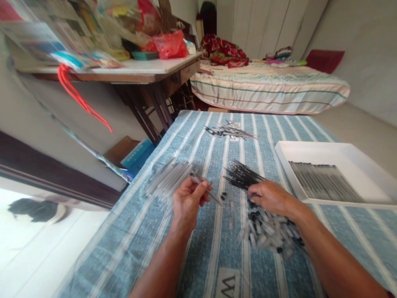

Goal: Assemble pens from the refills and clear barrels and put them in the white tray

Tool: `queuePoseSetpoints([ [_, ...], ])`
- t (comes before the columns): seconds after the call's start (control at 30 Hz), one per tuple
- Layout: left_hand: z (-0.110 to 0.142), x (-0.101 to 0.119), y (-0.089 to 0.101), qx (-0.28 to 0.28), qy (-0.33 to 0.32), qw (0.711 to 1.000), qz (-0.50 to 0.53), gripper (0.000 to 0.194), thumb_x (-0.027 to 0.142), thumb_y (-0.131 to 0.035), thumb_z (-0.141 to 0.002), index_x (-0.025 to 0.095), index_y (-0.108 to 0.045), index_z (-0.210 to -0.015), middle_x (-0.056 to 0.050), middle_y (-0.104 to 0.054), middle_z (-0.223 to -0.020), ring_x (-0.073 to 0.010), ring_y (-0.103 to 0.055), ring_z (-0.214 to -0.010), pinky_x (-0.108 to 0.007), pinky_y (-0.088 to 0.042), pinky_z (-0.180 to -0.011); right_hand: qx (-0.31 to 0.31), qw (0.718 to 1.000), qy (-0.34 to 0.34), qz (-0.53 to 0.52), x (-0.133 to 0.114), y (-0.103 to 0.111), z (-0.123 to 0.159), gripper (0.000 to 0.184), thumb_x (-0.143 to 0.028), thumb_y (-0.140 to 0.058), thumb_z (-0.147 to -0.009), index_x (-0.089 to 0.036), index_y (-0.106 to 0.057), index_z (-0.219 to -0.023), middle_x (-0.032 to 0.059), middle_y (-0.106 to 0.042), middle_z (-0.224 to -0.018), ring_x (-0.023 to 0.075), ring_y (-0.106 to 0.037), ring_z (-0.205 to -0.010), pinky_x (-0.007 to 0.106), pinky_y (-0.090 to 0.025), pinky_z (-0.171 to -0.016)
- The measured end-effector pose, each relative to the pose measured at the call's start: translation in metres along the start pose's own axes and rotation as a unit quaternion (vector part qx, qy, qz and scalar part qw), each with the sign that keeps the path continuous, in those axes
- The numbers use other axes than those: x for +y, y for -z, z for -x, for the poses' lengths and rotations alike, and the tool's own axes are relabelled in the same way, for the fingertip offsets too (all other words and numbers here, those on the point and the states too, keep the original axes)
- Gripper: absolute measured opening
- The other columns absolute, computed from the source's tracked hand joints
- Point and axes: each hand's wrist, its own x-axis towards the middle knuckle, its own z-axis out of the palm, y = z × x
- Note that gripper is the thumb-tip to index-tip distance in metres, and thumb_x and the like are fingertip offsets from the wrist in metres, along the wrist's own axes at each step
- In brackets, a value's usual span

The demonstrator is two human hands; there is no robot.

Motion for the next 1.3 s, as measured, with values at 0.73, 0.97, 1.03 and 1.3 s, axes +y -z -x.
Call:
queuePoseSetpoints([
  [0.73,0.0,0.0013,-0.0005,0.012,0.003,1.0,0.008,0.017,0.025,-0.069,-0.066,0.015,-0.056,-0.069,0.0,-0.065,-0.06,-0.006,-0.047,-0.038,-0.017,-0.031,-0.034,0.0,1.0,0.005,-0.004,-0.0019,0.0002,0.0007,0.011,-0.023,-0.055,-0.076,-0.022,-0.066,-0.075,0.0009,-0.064,-0.065,0.0158,-0.057,-0.063,0.023,-0.03,-0.057],
  [0.97,0.0009,0.0009,0.0002,0.006,-0.006,1.0,0.004,0.015,0.026,-0.068,-0.069,0.014,-0.058,-0.066,0.0,-0.064,-0.057,-0.0059,-0.047,-0.038,-0.017,-0.032,-0.035,-0.005,1.0,0.009,-0.009,0.0016,0.0008,0.0008,0.012,-0.023,-0.054,-0.076,-0.022,-0.066,-0.077,0.0012,-0.065,-0.067,0.0162,-0.057,-0.065,0.023,-0.031,-0.058],
  [1.03,0.0009,0.0004,0.0009,0.005,-0.009,1.0,0.005,0.015,0.026,-0.068,-0.069,0.014,-0.058,-0.066,0.0,-0.065,-0.058,-0.006,-0.047,-0.039,-0.017,-0.032,-0.035,-0.005,1.0,0.011,-0.01,0.0034,0.0008,0.0012,0.012,-0.023,-0.054,-0.075,-0.022,-0.066,-0.078,0.0013,-0.065,-0.068,0.0162,-0.058,-0.065,0.023,-0.03,-0.058],
  [1.3,0.0004,0.0,0.0011,0.006,-0.011,1.0,0.004,0.016,0.026,-0.068,-0.068,0.014,-0.058,-0.066,0.0,-0.064,-0.057,-0.0059,-0.047,-0.039,-0.016,-0.032,-0.036,-0.005,1.0,0.01,-0.002,0.0034,0.0003,0.0015,0.011,-0.023,-0.055,-0.075,-0.021,-0.066,-0.076,0.001,-0.064,-0.067,0.0159,-0.057,-0.065,0.023,-0.029,-0.057],
])
